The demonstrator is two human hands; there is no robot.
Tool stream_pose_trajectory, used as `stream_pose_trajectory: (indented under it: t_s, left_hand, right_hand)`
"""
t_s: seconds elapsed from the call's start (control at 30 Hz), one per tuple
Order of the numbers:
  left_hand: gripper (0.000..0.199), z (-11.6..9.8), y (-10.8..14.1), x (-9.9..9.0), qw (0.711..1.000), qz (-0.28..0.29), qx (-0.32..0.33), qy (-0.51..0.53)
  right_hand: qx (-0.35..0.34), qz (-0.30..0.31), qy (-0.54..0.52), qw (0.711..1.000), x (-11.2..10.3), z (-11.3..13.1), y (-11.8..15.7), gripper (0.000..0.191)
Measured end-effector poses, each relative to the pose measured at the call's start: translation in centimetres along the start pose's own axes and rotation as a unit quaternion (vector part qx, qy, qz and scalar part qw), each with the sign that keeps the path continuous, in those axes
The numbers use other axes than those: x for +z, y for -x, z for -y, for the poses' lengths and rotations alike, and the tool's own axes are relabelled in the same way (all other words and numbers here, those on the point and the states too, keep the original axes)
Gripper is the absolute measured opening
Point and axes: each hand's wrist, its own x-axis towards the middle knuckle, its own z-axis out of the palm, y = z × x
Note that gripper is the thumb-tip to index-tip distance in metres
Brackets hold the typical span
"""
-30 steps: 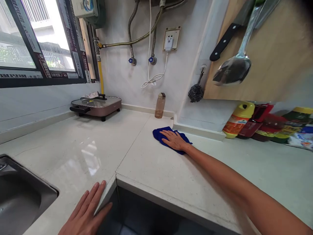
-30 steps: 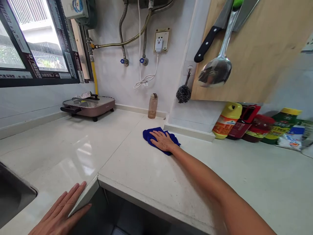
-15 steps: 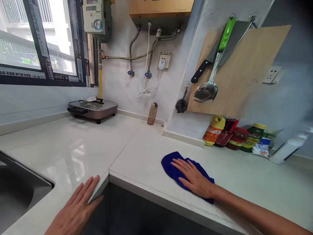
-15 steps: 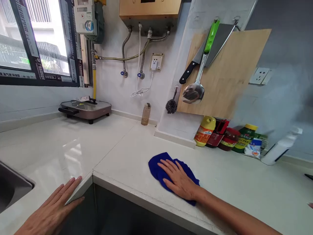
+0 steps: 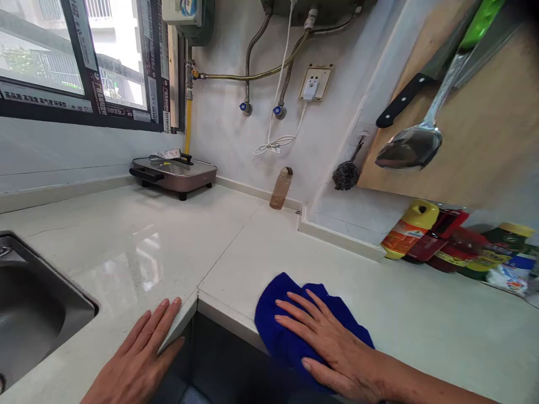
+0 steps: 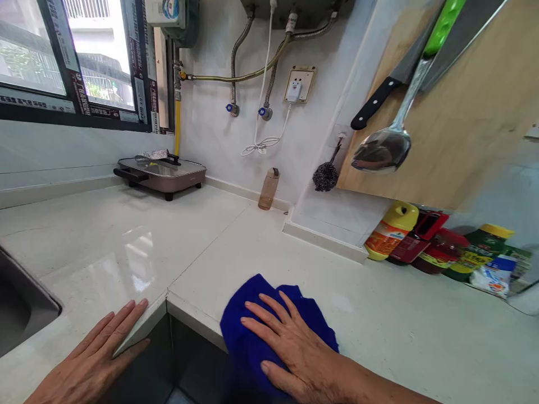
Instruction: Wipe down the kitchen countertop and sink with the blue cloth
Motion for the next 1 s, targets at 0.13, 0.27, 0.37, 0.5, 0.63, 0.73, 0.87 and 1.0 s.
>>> stream_pose_trajectory:
  t_s: [0.13,0.27,0.37,0.5,0.63,0.73,0.87,1.0]
  left_hand:
    - [0.037,0.0,-0.2,-0.4,1.0,0.014,0.002,0.01]
    - [0.04,-0.3,-0.1,-0.7,1.0,0.02,0.003,-0.006]
    - [0.038,-0.8,-0.1,-1.2,0.999,0.029,-0.023,0.009]
    - [0.035,-1.2,-0.4,-1.7,0.995,0.06,-0.07,0.032]
    - [0.047,-0.7,-0.6,-1.8,0.999,0.049,-0.019,0.004]
    - [0.053,-0.2,-0.5,-1.7,0.999,0.032,0.008,-0.006]
    - [0.055,0.1,-0.4,-1.7,0.999,0.012,0.033,-0.001]
    - [0.052,0.4,-0.3,-1.5,0.999,-0.005,0.04,0.005]
  right_hand:
    - [-0.064,-0.002,-0.011,0.998,-0.8,0.7,-5.5,0.061]
    - [-0.097,-0.016,-0.007,0.995,-1.5,0.8,-11.5,0.059]
    - [-0.099,-0.033,0.002,0.995,-1.8,-0.1,-15.7,0.059]
    - [-0.067,-0.061,0.014,0.996,-2.0,-2.6,-20.4,0.058]
    - [-0.007,-0.091,0.029,0.995,-2.2,-5.4,-22.9,0.059]
    - [0.054,-0.106,0.04,0.992,-2.4,-7.9,-22.9,0.06]
    - [0.158,-0.121,0.052,0.979,-2.5,-12.0,-20.0,0.061]
    - [0.253,-0.135,0.06,0.956,-2.2,-16.4,-14.6,0.061]
